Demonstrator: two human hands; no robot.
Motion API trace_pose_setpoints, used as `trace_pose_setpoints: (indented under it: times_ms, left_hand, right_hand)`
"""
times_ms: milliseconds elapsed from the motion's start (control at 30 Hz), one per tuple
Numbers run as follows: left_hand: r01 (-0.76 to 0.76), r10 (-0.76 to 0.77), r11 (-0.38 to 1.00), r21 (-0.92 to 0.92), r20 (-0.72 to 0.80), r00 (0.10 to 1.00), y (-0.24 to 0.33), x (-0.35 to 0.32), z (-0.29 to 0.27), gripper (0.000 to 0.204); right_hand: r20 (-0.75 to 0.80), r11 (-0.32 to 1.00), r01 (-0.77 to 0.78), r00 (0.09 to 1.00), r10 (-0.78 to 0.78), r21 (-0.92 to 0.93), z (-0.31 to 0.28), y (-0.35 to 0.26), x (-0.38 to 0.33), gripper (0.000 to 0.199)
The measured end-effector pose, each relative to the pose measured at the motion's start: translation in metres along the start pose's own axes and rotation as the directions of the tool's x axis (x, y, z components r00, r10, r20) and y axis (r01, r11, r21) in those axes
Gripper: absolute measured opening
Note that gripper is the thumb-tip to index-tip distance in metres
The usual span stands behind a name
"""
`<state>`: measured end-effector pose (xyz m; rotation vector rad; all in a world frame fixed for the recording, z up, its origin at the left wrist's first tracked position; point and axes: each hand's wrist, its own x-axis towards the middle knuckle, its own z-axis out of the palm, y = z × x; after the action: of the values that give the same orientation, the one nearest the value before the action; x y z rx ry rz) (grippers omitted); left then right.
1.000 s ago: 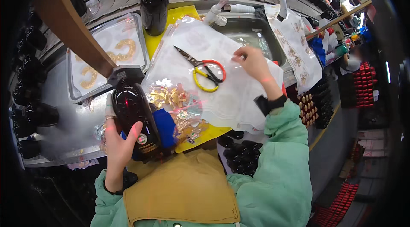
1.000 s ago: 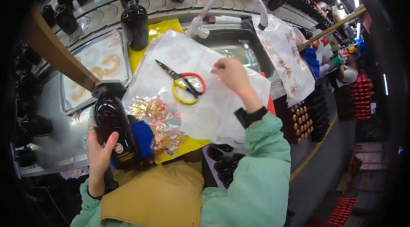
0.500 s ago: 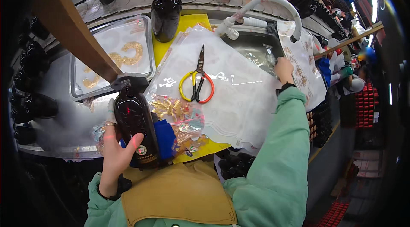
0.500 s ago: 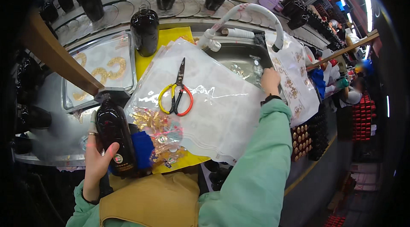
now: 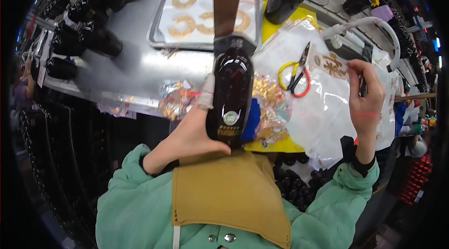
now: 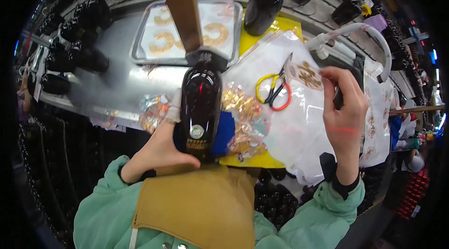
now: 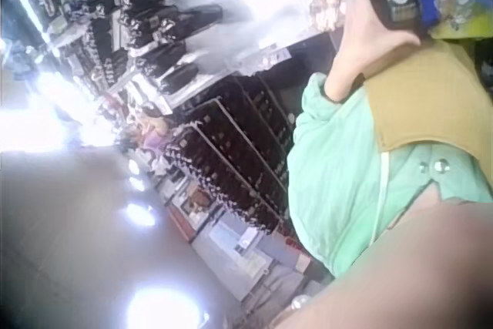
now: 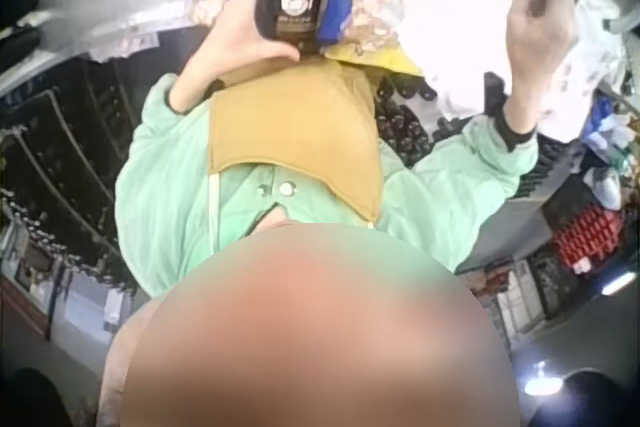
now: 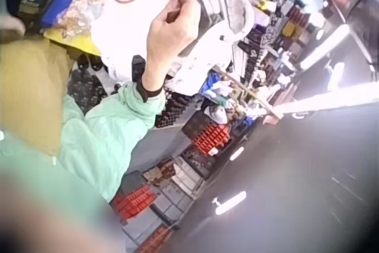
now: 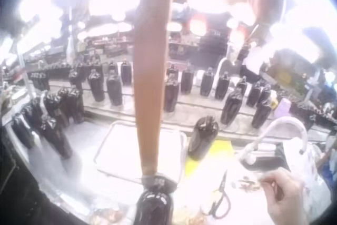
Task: Applying labels and decorative elements to large glass bottles on a production line.
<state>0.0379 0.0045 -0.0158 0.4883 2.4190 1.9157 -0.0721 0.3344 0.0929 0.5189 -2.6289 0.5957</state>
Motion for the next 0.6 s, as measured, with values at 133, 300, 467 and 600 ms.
trace_pose_setpoints:
  times_ms: [133, 300, 467, 600]
  left_hand:
    - [0.067, -0.064, 0.996, 0.060, -0.049, 0.997, -0.013, -0.005, 0.004, 0.101]
    - [0.013, -0.013, 0.998, 0.059, 0.003, 1.000, -0.013, -0.008, -0.006, 0.105]
    - [-0.081, 0.085, 0.996, -0.027, 0.326, 0.941, -0.008, -0.001, -0.043, 0.112]
    - [0.199, -0.151, 0.806, -0.557, 0.132, 0.980, -0.004, 0.004, -0.031, 0.095]
  right_hand:
    - [0.034, 0.969, 0.204, 0.977, -0.210, 0.141, 0.003, -0.060, 0.009, 0.017]
    - [0.235, 0.884, 0.296, 0.889, -0.394, 0.362, -0.011, -0.110, 0.013, 0.022]
    - [0.289, 0.824, 0.192, 0.874, -0.391, 0.533, -0.027, -0.138, 0.032, 0.022]
    - [0.447, 0.810, 0.072, 0.804, -0.392, 0.582, 0.046, -0.122, 0.045, 0.021]
